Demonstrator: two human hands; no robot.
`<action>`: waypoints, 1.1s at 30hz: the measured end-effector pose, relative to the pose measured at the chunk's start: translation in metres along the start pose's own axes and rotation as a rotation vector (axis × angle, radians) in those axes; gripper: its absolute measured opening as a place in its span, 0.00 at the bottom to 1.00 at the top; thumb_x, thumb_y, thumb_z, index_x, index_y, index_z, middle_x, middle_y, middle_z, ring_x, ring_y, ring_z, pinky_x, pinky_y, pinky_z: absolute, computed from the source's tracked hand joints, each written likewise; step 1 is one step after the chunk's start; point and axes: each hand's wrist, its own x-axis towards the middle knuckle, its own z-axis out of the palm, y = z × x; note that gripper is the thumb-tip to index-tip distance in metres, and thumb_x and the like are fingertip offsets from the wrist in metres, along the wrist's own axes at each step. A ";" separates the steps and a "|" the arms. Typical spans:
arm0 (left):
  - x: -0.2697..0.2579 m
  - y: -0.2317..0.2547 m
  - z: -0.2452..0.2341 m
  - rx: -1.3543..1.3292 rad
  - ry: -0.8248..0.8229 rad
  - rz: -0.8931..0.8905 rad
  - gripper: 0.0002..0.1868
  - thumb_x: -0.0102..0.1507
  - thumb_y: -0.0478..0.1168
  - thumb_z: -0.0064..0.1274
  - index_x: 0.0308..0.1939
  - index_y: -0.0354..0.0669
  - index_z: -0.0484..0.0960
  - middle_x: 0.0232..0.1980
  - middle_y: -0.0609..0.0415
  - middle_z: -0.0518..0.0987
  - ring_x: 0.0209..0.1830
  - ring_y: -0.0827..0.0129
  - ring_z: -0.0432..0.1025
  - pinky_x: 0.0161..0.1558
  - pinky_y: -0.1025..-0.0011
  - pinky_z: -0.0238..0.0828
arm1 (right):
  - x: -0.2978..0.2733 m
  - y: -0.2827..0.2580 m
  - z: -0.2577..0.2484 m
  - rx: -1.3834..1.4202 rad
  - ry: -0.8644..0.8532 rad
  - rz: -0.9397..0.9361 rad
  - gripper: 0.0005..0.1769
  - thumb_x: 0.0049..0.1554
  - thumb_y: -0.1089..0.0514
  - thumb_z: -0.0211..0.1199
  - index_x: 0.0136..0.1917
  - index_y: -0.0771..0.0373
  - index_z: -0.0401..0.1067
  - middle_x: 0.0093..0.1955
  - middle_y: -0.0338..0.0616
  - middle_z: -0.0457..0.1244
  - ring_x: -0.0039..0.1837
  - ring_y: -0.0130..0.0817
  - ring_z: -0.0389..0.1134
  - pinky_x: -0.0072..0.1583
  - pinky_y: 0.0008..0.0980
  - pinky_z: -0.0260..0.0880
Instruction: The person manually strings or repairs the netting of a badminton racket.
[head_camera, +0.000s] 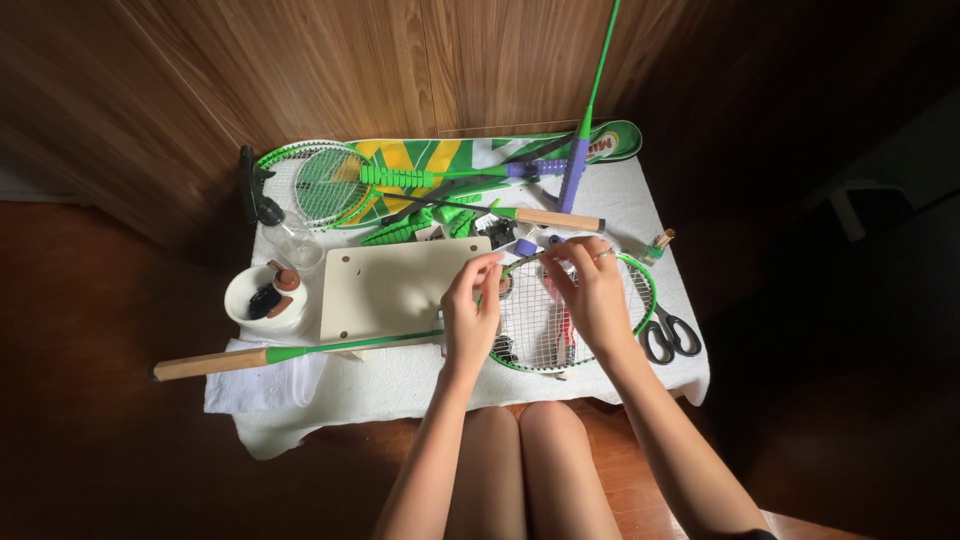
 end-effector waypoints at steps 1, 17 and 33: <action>0.007 0.005 -0.001 0.002 0.003 -0.003 0.08 0.70 0.33 0.53 0.53 0.38 0.82 0.38 0.54 0.82 0.36 0.75 0.77 0.40 0.76 0.73 | 0.003 -0.002 -0.002 0.003 -0.004 -0.001 0.10 0.55 0.64 0.72 0.50 0.65 0.76 0.49 0.49 0.66 0.50 0.45 0.68 0.50 0.39 0.70; 0.030 0.023 0.005 0.268 -0.169 0.065 0.05 0.62 0.32 0.60 0.41 0.35 0.84 0.39 0.45 0.82 0.38 0.53 0.78 0.41 0.61 0.74 | 0.023 -0.013 -0.007 -0.346 -0.198 -0.186 0.13 0.52 0.56 0.72 0.47 0.63 0.74 0.45 0.46 0.67 0.46 0.45 0.69 0.50 0.42 0.70; 0.044 0.022 0.002 0.293 -0.309 -0.053 0.07 0.63 0.35 0.57 0.43 0.37 0.86 0.41 0.44 0.84 0.40 0.51 0.80 0.42 0.61 0.76 | 0.062 -0.001 -0.023 -0.116 -0.540 -0.004 0.07 0.53 0.61 0.69 0.45 0.66 0.77 0.42 0.48 0.70 0.44 0.44 0.73 0.50 0.40 0.74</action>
